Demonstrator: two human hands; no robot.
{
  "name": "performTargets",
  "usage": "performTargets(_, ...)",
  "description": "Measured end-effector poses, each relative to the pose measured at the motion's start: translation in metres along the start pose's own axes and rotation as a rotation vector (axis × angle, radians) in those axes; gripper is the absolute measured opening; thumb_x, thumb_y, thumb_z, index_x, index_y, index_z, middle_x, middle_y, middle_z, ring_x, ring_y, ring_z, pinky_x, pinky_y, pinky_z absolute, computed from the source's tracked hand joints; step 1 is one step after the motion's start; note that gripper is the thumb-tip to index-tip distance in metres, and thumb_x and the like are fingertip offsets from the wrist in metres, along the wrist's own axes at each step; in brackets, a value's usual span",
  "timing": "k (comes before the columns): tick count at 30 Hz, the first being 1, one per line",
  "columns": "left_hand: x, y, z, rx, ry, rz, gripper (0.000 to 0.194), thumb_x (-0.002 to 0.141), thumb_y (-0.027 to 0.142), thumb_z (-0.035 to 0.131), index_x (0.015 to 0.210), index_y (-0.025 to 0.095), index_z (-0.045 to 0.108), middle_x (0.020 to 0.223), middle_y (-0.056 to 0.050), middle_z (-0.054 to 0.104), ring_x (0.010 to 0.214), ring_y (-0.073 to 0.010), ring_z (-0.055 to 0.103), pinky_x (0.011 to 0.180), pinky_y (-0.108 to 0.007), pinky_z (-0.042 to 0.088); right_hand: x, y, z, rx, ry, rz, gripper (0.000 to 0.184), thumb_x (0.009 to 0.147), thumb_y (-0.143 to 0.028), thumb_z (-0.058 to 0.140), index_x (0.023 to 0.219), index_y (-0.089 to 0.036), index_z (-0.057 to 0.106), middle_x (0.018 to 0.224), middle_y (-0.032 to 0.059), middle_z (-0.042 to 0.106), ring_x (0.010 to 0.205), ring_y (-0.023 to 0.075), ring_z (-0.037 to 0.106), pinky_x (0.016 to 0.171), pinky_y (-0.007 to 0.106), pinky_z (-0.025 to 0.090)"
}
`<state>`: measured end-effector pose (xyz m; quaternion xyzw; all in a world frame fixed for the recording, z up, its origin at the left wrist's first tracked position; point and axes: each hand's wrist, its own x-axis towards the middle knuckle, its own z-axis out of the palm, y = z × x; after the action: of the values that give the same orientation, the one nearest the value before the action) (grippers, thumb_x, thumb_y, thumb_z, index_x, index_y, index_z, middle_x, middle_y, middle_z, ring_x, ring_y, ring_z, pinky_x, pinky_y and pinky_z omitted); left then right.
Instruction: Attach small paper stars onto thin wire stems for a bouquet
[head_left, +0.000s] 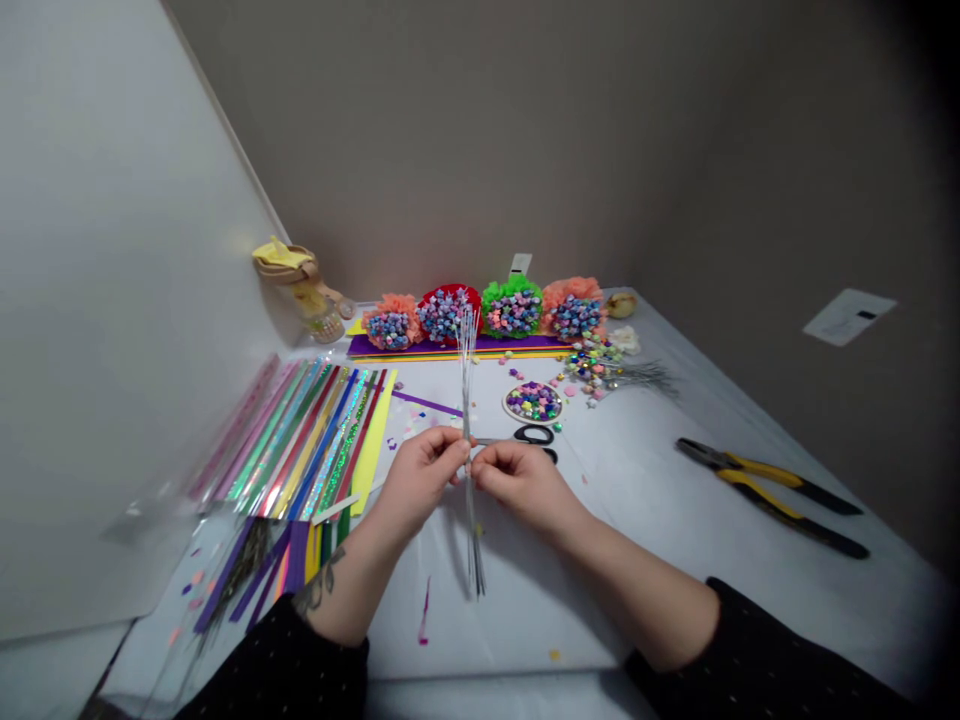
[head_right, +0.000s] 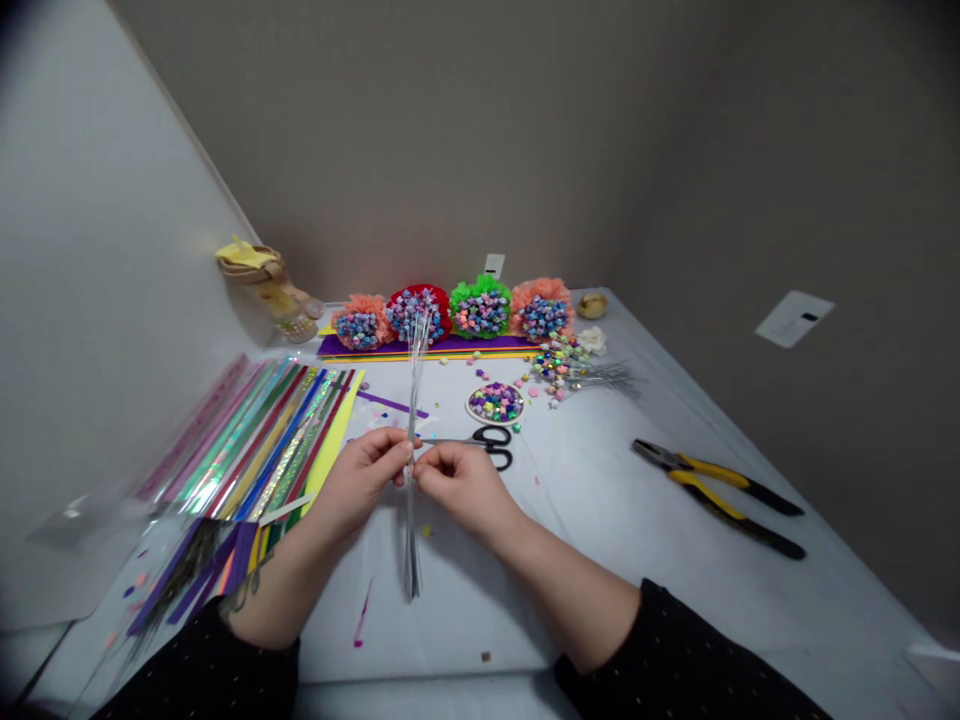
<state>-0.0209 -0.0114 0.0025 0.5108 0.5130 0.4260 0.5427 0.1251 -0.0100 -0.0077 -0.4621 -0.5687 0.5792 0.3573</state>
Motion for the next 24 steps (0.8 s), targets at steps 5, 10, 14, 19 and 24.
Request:
performTargets(5,0.0006,-0.0026,0.0005,-0.015,-0.014,0.015,0.017,0.077,0.031,0.06,0.071,0.015,0.059,0.058,0.004,0.053,0.053,-0.0084,0.046,0.053,-0.021,0.037,0.0001,-0.0028,0.0008,-0.006,0.02,-0.018,0.011,0.065,-0.024,0.051,0.058,-0.016,0.053,0.055,-0.0035,0.049,0.052,0.0087,0.039,0.052,0.021,0.032)
performTargets(10,0.0016,-0.0048,0.0012,-0.103,-0.013,-0.006,0.019,0.075,0.033,0.063,0.073,0.014,0.06,0.058,0.004,0.053,0.05,-0.0075,0.044,0.051,-0.02,0.036,0.0005,-0.0013,0.0019,0.027,0.018,-0.018,0.011,0.065,-0.023,0.049,0.056,-0.017,0.05,0.052,-0.005,0.045,0.05,0.008,0.036,0.05,0.021,0.03)
performTargets(14,0.0015,-0.0048,0.0012,-0.218,-0.031,-0.046,0.02,0.072,0.032,0.066,0.078,0.014,0.062,0.059,0.003,0.054,0.051,-0.0074,0.044,0.05,-0.02,0.035,0.0004,0.0007,0.0016,0.078,-0.015,-0.005,0.01,0.066,-0.021,0.049,0.058,-0.017,0.052,0.051,-0.0064,0.043,0.047,0.0069,0.034,0.047,0.02,0.028)
performTargets(19,0.0009,-0.0038,0.0004,-0.314,-0.069,-0.108,0.019,0.07,0.031,0.068,0.075,0.014,0.061,0.059,0.002,0.055,0.051,-0.0074,0.044,0.051,-0.019,0.033,0.0003,0.0037,0.0018,0.22,-0.064,0.111,0.01,0.066,-0.023,0.053,0.059,-0.017,0.052,0.046,-0.008,0.041,0.039,0.0048,0.03,0.039,0.019,0.022)
performTargets(24,0.0012,-0.0078,-0.0027,-0.387,-0.128,-0.129,0.016,0.074,0.029,0.065,0.074,0.014,0.06,0.06,0.001,0.053,0.054,-0.0082,0.044,0.054,-0.02,0.033,0.0001,0.0042,0.0032,0.37,-0.064,0.183,0.007,0.063,-0.022,0.055,0.059,-0.017,0.053,0.046,-0.0079,0.043,0.036,0.0034,0.03,0.035,0.018,0.019)
